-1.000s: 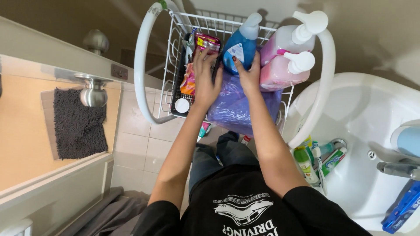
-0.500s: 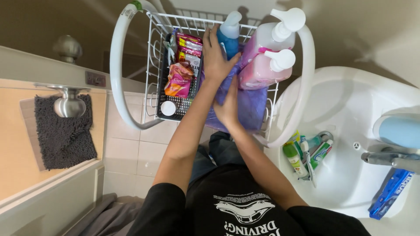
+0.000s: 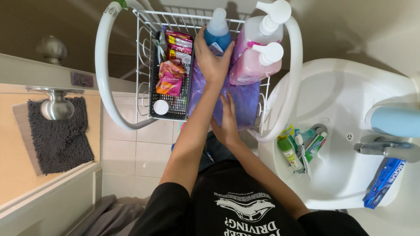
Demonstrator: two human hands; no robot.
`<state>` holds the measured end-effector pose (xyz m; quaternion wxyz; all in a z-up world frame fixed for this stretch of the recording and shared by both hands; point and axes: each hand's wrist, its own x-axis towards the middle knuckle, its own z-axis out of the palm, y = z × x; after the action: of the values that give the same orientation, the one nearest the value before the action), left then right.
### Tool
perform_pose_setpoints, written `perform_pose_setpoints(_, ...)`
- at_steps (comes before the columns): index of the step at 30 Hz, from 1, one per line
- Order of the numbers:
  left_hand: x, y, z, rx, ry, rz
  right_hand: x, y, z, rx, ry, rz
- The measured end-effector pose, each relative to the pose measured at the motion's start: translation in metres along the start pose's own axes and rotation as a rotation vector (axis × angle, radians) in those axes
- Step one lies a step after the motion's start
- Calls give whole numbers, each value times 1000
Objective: The person organizes various bathroom items into a white wire basket. They place a purple plastic bag, a small orange packet, a white bottle, a pink bottle, a blue bottle, and a red bottle into the basket, arranging them to fit. The person also picks up a white bottle from the floor and places it in the basket.
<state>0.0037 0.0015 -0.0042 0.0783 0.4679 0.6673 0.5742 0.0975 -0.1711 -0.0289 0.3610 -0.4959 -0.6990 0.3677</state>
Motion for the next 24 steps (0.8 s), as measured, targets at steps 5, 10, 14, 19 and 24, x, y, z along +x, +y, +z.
perform_pose_setpoints(5, 5, -16, 4, 64, -36, 9, 2, 1, -3, -4, 22, 46)
perform_pose_setpoints(10, 7, -32, 0, 153, -150, 39, -2, 1, -5, -15, 50, 33)
perform_pose_setpoints(14, 3, -45, -4, 85, -202, 82, -5, -11, -13, 16, 42, 30)
perform_pose_setpoints(19, -5, -45, -32, 7, -304, 71, -12, -14, -16, -11, 71, 65)
perform_pose_setpoints(24, -58, -27, -94, 44, -450, 168, -26, -17, -20, -313, 73, 71)
